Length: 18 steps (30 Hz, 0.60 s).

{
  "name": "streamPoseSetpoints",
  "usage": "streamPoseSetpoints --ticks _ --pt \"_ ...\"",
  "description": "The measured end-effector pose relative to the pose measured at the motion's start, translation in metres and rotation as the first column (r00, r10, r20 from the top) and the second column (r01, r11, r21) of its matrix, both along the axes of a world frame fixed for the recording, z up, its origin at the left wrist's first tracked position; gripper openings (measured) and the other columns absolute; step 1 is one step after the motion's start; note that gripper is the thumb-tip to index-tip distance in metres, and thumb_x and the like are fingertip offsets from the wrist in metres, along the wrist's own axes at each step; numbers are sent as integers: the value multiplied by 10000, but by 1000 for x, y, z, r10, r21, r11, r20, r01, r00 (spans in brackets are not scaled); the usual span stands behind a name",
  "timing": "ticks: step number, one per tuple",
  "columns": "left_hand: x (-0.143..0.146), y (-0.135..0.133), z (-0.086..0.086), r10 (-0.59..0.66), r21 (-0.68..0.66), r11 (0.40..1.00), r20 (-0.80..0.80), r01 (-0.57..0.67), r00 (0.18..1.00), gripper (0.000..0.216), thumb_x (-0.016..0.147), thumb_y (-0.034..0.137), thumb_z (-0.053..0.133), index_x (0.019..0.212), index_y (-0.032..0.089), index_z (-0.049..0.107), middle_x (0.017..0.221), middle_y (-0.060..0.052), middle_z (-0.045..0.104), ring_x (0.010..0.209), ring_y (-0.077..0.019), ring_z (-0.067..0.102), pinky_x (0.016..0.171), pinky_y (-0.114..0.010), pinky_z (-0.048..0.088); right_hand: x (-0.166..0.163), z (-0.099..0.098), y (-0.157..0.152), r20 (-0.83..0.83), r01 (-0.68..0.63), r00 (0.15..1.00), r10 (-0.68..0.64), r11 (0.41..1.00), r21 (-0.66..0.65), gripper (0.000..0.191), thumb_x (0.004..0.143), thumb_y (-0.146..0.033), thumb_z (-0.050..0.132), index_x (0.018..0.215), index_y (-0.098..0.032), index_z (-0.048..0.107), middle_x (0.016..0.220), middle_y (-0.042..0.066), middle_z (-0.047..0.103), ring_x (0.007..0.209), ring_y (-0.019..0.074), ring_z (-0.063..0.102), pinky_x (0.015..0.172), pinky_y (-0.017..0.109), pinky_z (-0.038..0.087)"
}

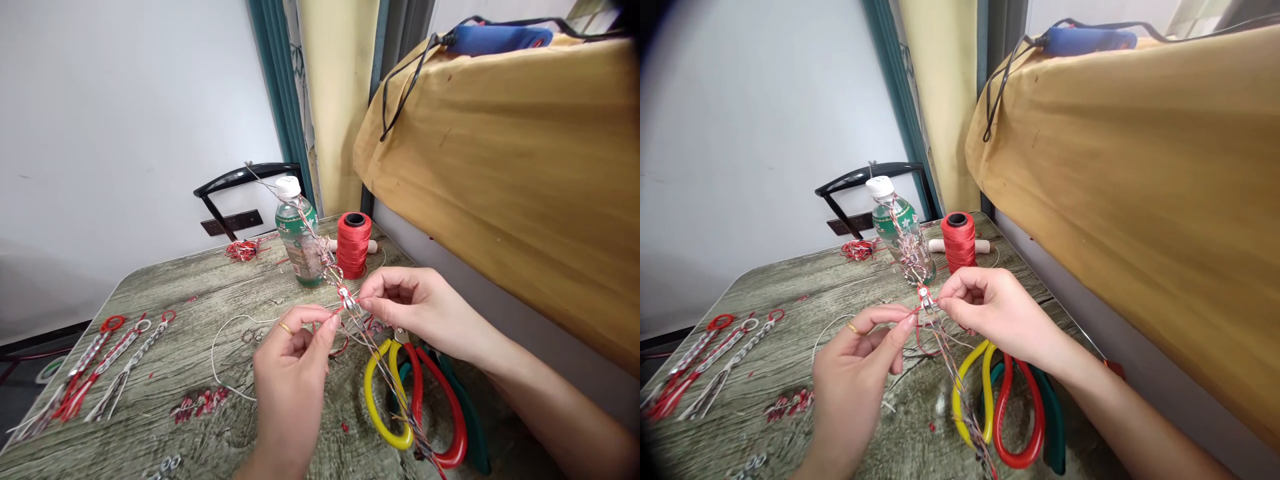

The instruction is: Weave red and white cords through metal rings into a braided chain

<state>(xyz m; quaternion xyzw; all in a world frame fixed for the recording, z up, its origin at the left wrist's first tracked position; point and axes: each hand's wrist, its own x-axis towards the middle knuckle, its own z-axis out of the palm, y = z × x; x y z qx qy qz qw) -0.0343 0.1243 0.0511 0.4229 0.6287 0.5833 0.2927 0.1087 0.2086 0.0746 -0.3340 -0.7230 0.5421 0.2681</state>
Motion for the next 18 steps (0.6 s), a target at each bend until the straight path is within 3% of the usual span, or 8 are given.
streamPoseSetpoints --ticks 4,13,15,18 --pt "-2 -2 -1 -21 -48 999 12 22 1000 25 741 237 609 734 213 609 406 73 449 393 -63 437 374 -172 319 0 -1 -1 -5 10 1000 -10 1000 22 81 784 -168 504 731 -150 562 618 -34 465 561 71 392 502 194 314" --pt "-4 1 0 -30 37 999 69 27 997 47 765 168 568 722 187 562 569 34 579 565 -88 554 561 -196 445 0 3 -2 -1 73 997 -73 997 11 95 765 -168 526 675 -140 542 582 -35 466 524 64 396 475 189 314" --pt "-3 2 1 -61 23 998 76 60 995 51 771 177 550 722 182 539 583 29 578 579 -93 558 566 -199 457 -1 2 -1 -9 65 998 -65 998 -4 26 749 -172 550 757 -149 558 571 -49 444 502 58 382 463 184 309" --pt "0 6 3 -92 -37 995 103 96 991 58 744 172 554 733 182 498 580 45 540 525 -79 525 509 -183 438 -3 -3 0 3 57 998 -57 998 -21 207 729 -179 578 936 -177 567 550 -75 365 461 48 334 433 176 281"
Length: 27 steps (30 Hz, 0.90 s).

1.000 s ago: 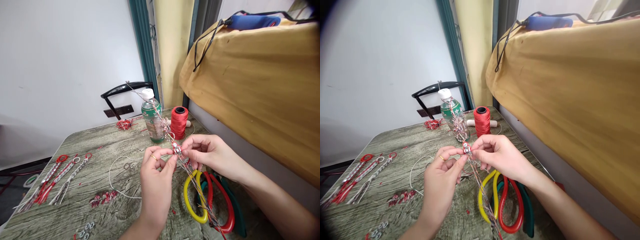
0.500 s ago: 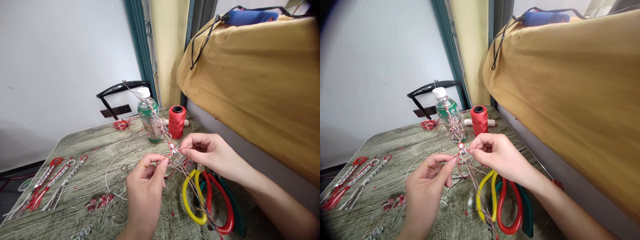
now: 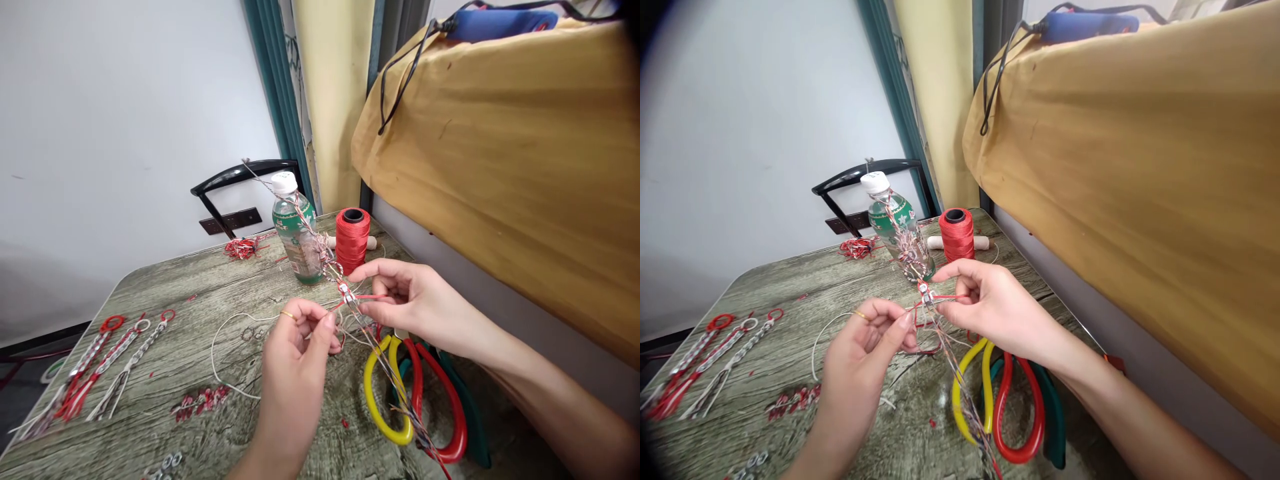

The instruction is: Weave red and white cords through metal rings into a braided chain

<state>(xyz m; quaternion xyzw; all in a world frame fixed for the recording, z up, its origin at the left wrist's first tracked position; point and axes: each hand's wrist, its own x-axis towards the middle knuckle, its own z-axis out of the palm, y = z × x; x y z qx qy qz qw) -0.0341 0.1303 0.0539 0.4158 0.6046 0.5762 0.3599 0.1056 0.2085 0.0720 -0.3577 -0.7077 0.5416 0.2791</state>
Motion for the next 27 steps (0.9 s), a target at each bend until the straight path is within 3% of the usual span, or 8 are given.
streamPoseSetpoints --ticks 3,7,16,27 --pt "5 6 3 -1 -56 998 10 1 1000 156 701 153 581 822 189 490 511 90 441 433 -56 424 418 -154 356 -3 -4 0 49 17 999 -18 999 35 184 748 -220 564 922 -176 605 531 -75 311 447 46 284 408 179 229" --pt "9 12 4 -1 -47 999 -73 -2 997 170 704 194 595 870 186 562 467 97 362 407 -57 345 387 -163 291 -4 -6 -1 92 44 994 -52 995 86 123 779 -249 525 787 -156 605 518 -61 372 457 51 294 417 185 229" --pt "4 11 -10 44 47 999 -375 -29 926 74 749 239 546 758 198 607 526 55 429 466 -85 386 449 -210 321 1 -4 -3 158 9 986 -47 973 231 131 797 -235 492 745 -165 590 552 -40 465 492 70 362 448 198 263" --pt "0 4 -7 11 -15 1000 -424 -19 906 100 738 216 529 645 184 549 532 34 516 472 -96 449 457 -215 361 8 8 -8 369 -60 924 -94 921 385 166 797 -257 485 651 -185 514 509 -49 430 450 72 330 426 210 251"
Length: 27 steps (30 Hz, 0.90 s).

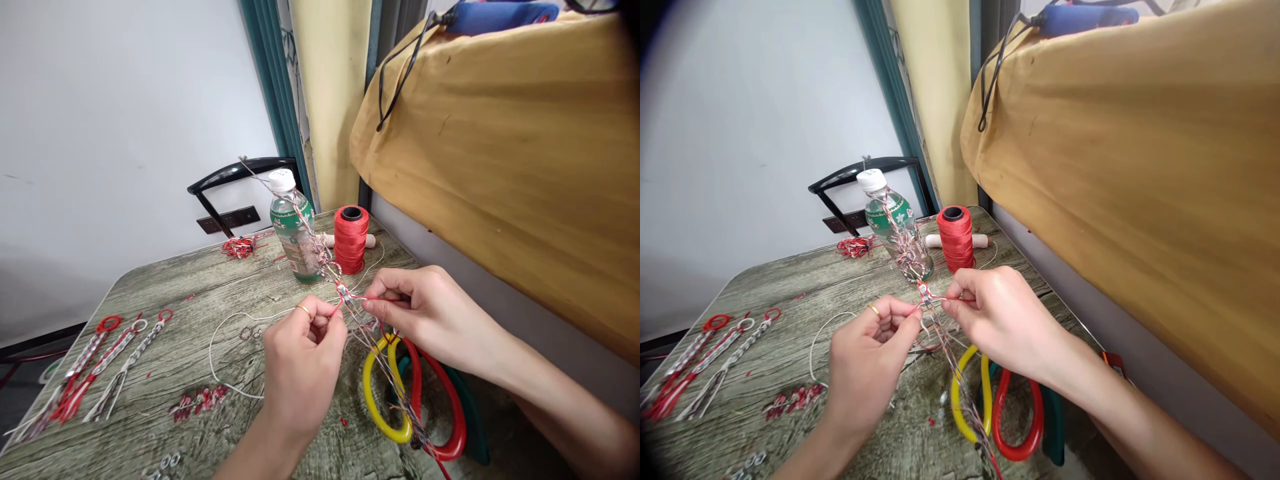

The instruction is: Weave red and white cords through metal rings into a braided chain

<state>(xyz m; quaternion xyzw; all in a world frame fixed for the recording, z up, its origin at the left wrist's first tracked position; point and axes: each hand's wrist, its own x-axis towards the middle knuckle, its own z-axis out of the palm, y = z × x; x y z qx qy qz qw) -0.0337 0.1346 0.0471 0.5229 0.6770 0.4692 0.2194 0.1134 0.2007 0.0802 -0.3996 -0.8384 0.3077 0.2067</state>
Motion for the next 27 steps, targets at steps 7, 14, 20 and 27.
streamPoseSetpoints --ticks 7,14,20,27 --pt "-3 1 -2 25 -7 1000 -17 -25 1000 89 729 218 538 655 185 574 535 28 532 465 -98 457 454 -221 367 3 4 0 80 -49 996 49 999 0 217 801 -309 486 617 -194 486 487 -47 399 453 81 304 422 213 228" --pt "-4 1 -3 48 4 999 8 -48 999 72 723 206 542 661 186 573 527 34 519 463 -92 453 448 -216 365 4 1 2 35 -38 999 40 998 -50 212 808 -304 480 631 -188 498 505 -51 411 473 75 322 432 206 226" --pt "-7 1 -4 51 38 998 -46 -49 998 66 719 207 545 664 192 578 529 35 538 453 -89 466 445 -215 379 5 -1 3 24 -20 1000 21 1000 -20 154 804 -260 484 671 -189 516 532 -59 427 483 70 346 451 199 251" --pt "-10 1 -4 88 87 993 -78 -81 993 80 748 212 533 691 194 586 532 40 548 451 -80 475 443 -203 380 8 5 2 79 8 997 -12 999 49 176 810 -258 474 656 -182 515 498 -59 428 457 69 337 442 204 244"
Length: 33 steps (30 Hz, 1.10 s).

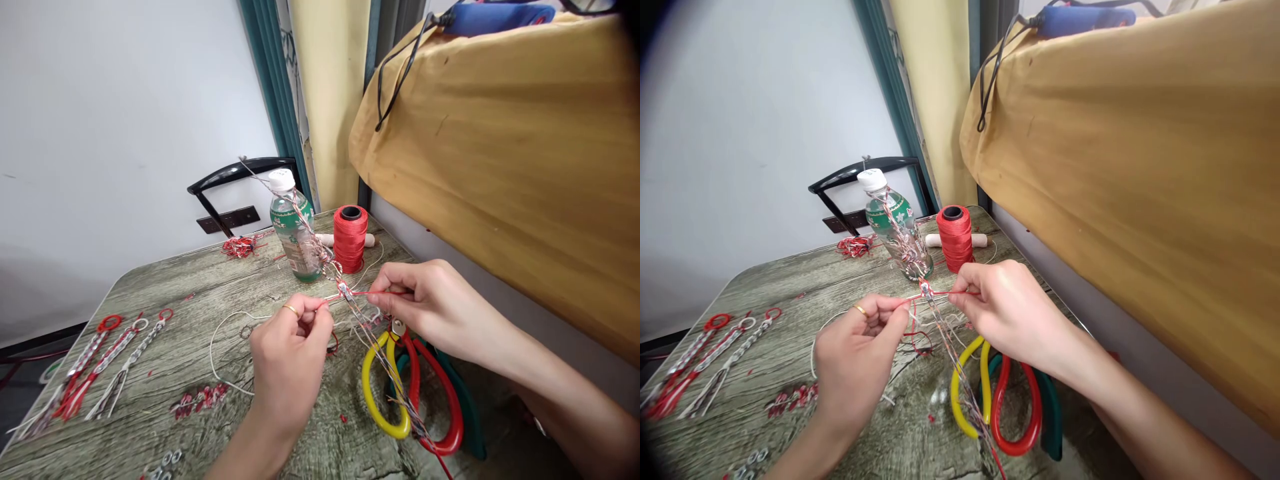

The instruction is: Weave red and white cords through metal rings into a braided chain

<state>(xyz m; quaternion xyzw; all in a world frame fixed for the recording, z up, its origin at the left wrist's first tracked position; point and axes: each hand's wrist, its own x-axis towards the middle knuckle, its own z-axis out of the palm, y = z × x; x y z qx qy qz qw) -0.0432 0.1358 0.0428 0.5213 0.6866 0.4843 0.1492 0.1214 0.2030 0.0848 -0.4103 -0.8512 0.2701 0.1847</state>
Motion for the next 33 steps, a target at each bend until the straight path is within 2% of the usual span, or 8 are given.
streamPoseSetpoints --ticks 3,6,8,14,19,24,29,33 --pt "1 -1 -3 -63 -33 997 9 64 998 101 756 232 534 685 187 589 533 38 527 452 -77 455 445 -204 373 -1 -3 3 8 -58 998 58 997 -53 169 814 -262 470 689 -185 554 525 -54 454 481 69 365 456 198 259" --pt "2 -3 -6 -118 -74 990 17 119 993 101 762 259 536 749 189 607 532 48 482 443 -72 426 437 -206 357 -2 -4 5 -11 -98 995 97 991 -96 120 803 -265 496 844 -194 584 551 -58 457 495 68 379 471 188 281" --pt "3 -4 -6 -124 -73 989 40 126 992 106 757 267 547 803 193 607 537 58 447 436 -67 407 429 -203 343 -2 -4 6 -40 -97 995 93 989 -111 172 793 -286 521 925 -188 571 562 -59 455 497 67 378 474 183 291" --pt "6 -4 -1 -117 -45 992 89 121 989 277 784 288 533 1053 221 542 468 92 398 427 -77 402 462 -215 364 -5 -6 4 -129 -84 989 69 990 -113 193 822 -327 489 928 -191 573 590 -52 454 512 65 367 480 182 284" --pt "9 -2 1 -119 -24 992 142 123 983 112 776 269 536 801 188 609 472 56 507 425 -82 481 444 -208 392 -8 -9 2 -130 -112 987 99 988 -102 174 841 -266 453 752 -185 579 555 -58 393 514 62 327 469 185 249" --pt "13 -2 6 -103 -88 985 380 147 919 76 732 235 576 698 172 602 468 44 557 430 -76 501 421 -173 406 -8 -6 0 -139 -156 982 132 971 -182 196 832 -252 456 681 -161 541 540 -63 373 499 52 311 448 182 228" --pt "14 -1 9 -99 -121 976 491 180 865 88 719 197 585 643 160 609 460 43 567 421 -57 477 421 -148 397 -7 -6 0 -172 -168 977 126 951 -259 210 838 -281 448 694 -160 543 544 -60 365 501 57 301 444 190 222" --pt "12 1 8 -74 -129 975 581 182 811 56 697 191 618 712 141 638 481 37 579 432 -53 488 437 -146 408 -3 -5 2 -212 -193 969 123 917 -349 258 841 -355 446 712 -154 543 554 -55 350 503 63 290 438 201 216"
